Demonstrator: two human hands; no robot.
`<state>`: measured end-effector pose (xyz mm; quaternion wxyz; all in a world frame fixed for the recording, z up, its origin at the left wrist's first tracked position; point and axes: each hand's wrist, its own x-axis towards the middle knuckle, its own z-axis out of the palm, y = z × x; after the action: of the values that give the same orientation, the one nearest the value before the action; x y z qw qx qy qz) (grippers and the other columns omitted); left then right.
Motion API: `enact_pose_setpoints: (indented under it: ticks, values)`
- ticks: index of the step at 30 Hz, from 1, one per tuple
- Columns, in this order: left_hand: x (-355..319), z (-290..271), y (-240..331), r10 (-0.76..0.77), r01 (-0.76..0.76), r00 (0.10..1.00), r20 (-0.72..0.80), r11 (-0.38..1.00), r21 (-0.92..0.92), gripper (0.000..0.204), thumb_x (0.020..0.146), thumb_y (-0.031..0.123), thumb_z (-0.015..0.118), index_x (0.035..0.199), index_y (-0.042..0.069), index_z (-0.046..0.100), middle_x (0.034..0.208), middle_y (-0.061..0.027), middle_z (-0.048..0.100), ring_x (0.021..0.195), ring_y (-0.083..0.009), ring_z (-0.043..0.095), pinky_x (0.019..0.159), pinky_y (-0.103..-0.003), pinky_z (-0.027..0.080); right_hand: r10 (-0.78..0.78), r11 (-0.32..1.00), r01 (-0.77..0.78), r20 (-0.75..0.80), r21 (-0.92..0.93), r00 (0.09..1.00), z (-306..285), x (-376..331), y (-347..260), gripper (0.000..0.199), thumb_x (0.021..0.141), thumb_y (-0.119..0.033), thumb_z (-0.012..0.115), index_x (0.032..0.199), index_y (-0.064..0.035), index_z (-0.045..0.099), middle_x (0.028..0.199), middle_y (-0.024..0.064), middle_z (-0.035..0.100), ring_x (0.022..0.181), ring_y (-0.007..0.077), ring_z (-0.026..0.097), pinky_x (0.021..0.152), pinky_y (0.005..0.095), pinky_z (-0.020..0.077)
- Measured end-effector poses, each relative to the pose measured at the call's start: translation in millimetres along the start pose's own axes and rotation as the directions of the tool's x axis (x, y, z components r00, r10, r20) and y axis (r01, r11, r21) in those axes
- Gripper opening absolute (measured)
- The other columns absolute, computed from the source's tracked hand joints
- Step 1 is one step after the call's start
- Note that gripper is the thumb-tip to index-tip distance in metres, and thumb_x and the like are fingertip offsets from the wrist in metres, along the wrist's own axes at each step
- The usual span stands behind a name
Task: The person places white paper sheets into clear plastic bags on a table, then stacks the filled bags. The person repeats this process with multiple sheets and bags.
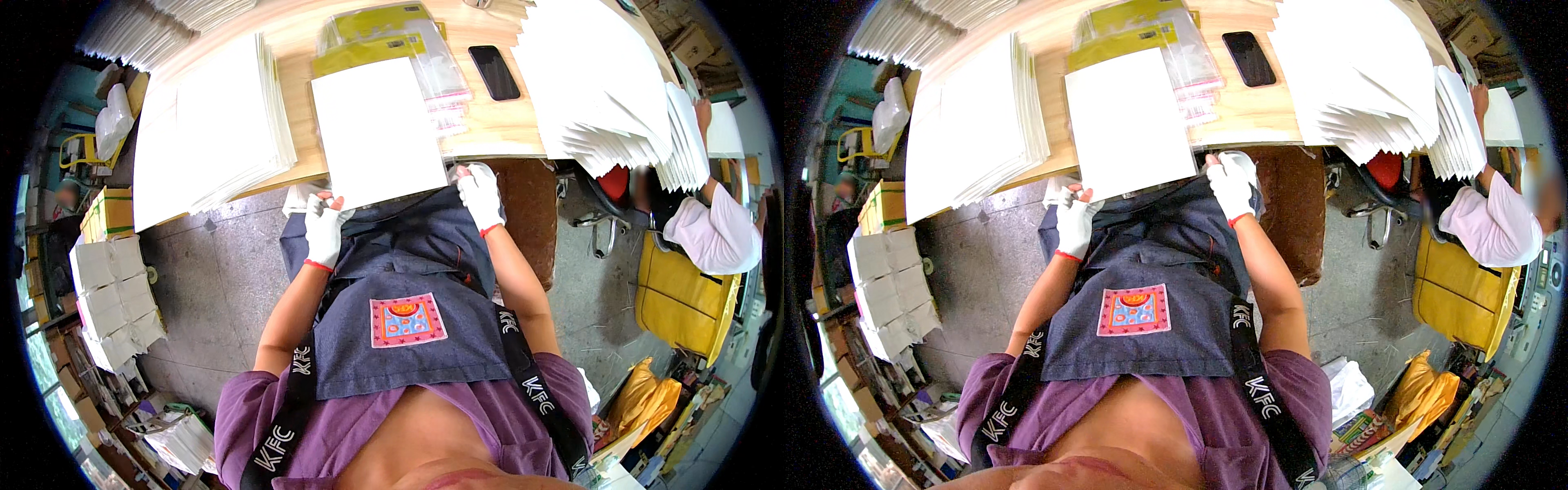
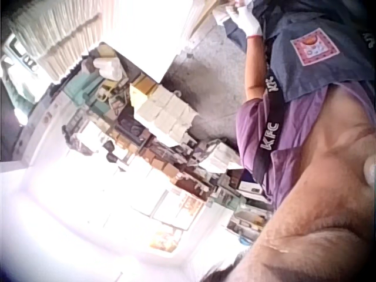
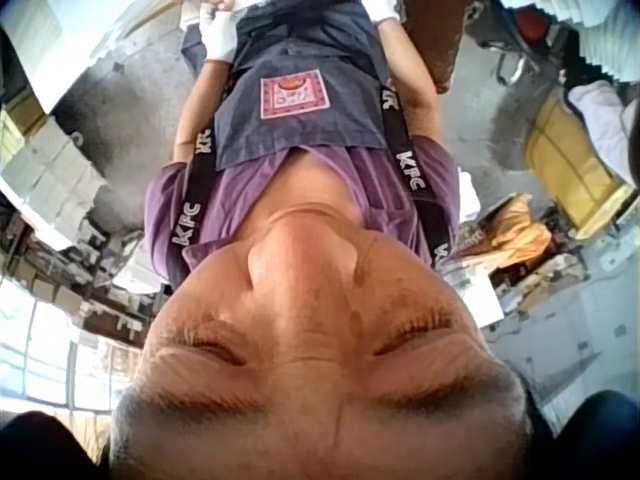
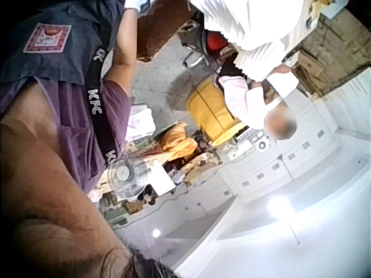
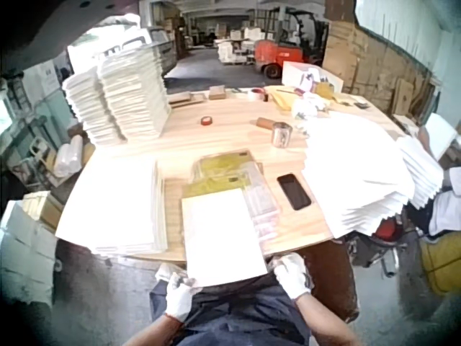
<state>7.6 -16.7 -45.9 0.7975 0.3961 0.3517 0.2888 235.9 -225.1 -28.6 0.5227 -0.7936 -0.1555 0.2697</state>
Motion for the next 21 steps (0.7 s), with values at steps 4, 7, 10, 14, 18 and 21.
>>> enact_pose_setpoints:
  ticks: [4,7,10,14,18,21]
  values:
    - [-6,7,38,-0.114,0.113,0.990,0.086,0.993,0.019,0.020,0.089,0.005,0.057,0.108,0.004,0.054,0.099,-0.0032,0.060,0.087,-0.0142,0.060,0.079,-0.028,0.049,0.222,0.934,-0.299,0.338,0.197,0.915,1,-12,-4,0.029,0.095,-0.032,0.050,0.083,-0.0063,0.054,0.064,0.0008,0.056,0.046,0.0068,0.048,0.041,0.0202,0.0389]
    - [-8,9,80,0.227,-0.317,0.944,0.241,0.827,0.463,0.027,0.088,0.009,0.061,0.113,0.000,0.056,0.096,-0.0026,0.061,0.082,-0.0089,0.057,0.069,-0.023,0.046,0.094,0.885,-0.316,0.534,0.343,0.840,20,-18,-15,0.018,0.095,-0.023,0.050,0.090,-0.0071,0.055,0.064,-0.0003,0.056,0.046,0.0054,0.048,0.040,0.0192,0.0366]
    - [-31,10,146,0.341,-0.379,0.923,0.178,0.727,0.573,0.025,0.087,0.011,0.062,0.110,0.000,0.058,0.082,0.0016,0.055,0.068,-0.0053,0.045,0.059,-0.021,0.038,0.067,0.903,-0.308,0.611,0.299,0.789,56,-14,-50,0.016,0.095,-0.021,0.048,0.097,-0.0067,0.057,0.061,-0.0021,0.053,0.047,0.0055,0.048,0.040,0.0183,0.0347]
    - [-24,-39,201,0.664,-0.509,0.741,0.097,0.462,0.726,0.031,0.092,0.019,0.057,0.115,0.000,0.058,0.091,-0.0061,0.060,0.078,-0.0109,0.054,0.068,-0.023,0.043,-0.154,0.938,-0.078,0.610,0.337,0.777,123,6,-130,0.021,0.094,-0.024,0.052,0.095,-0.0038,0.059,0.062,-0.0018,0.053,0.047,0.0067,0.046,0.044,0.0209,0.0359]
    - [14,-96,231,0.743,-0.422,0.666,-0.066,0.449,0.788,0.039,0.096,0.025,0.049,0.125,-0.001,0.053,0.117,-0.0132,0.060,0.107,-0.0211,0.055,0.094,-0.032,0.041,-0.166,0.954,-0.030,0.609,0.299,0.776,188,16,-192,0.028,0.091,-0.031,0.058,0.085,-0.0038,0.060,0.062,-0.0016,0.053,0.050,0.0063,0.046,0.046,0.0225,0.0353]
    - [32,-120,218,0.692,-0.140,0.721,0.042,0.086,0.986,0.038,0.096,0.024,0.049,0.125,-0.001,0.054,0.122,-0.0129,0.058,0.112,-0.0219,0.054,0.097,-0.034,0.040,-0.122,0.990,0.057,0.600,0.126,0.790,209,23,-193,0.033,0.090,-0.034,0.059,0.076,-0.0045,0.060,0.063,-0.0012,0.054,0.051,0.0064,0.047,0.046,0.0232,0.0357]
